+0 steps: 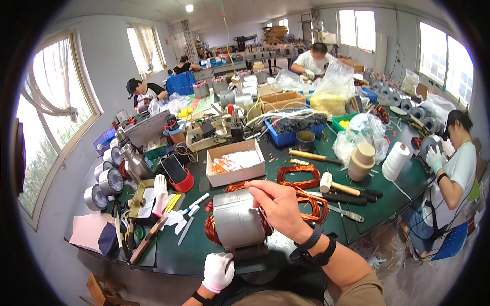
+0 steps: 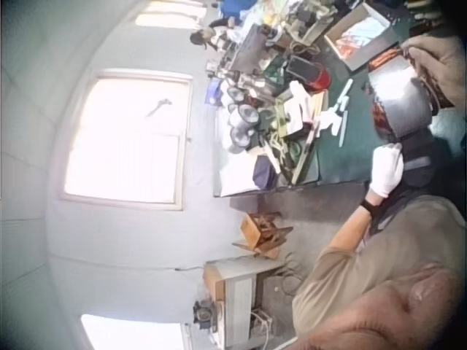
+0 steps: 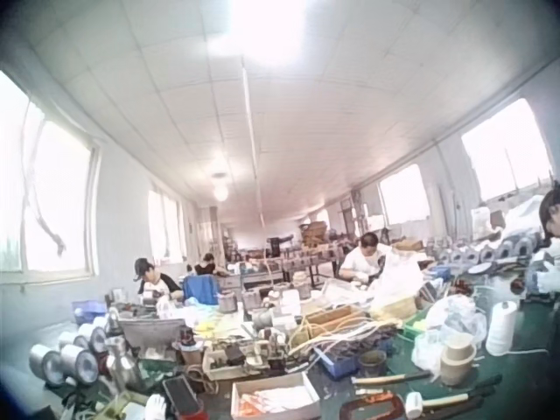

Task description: Inserting copper wire coils into the slots of an electric motor stator using a hand tool.

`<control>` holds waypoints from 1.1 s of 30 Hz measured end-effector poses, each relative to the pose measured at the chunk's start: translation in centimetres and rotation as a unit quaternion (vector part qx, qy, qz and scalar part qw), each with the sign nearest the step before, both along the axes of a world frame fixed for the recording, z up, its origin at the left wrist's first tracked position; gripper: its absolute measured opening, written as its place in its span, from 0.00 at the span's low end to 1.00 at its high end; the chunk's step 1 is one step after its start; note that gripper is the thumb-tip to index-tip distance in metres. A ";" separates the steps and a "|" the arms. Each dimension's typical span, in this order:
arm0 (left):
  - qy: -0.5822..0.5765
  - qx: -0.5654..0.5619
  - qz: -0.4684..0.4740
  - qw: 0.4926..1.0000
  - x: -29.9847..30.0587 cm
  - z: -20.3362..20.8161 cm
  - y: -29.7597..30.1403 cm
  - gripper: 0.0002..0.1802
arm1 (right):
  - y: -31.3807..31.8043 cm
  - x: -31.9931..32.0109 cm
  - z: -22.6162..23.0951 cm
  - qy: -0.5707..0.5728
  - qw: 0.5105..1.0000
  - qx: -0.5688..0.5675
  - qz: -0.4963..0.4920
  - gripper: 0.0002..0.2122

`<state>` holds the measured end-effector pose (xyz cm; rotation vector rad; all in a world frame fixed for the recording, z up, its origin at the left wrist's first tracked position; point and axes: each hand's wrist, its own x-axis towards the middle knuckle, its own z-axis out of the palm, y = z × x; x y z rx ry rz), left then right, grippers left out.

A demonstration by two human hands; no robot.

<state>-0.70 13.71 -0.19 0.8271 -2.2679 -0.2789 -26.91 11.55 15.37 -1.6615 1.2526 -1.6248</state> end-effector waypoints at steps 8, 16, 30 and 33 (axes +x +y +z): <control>0.038 -0.047 -0.015 0.998 0.5 -1.7 -0.1 0.13 | -2.6 -0.8 6.8 -0.221 0.972 0.046 0.062 0.12; 0.016 -0.090 0.027 0.995 0.3 -1.8 1.1 0.15 | -5.0 -3.3 12.5 -0.221 0.968 0.027 0.111 0.08; -0.104 -0.071 0.057 0.990 -3.0 -2.9 0.5 0.29 | -1.3 -7.1 2.9 -0.162 0.985 0.001 -0.058 0.13; -0.101 -0.063 0.063 0.991 -3.4 -3.4 -0.1 0.28 | 1.3 -7.3 -2.1 -0.097 0.987 0.109 -0.067 0.09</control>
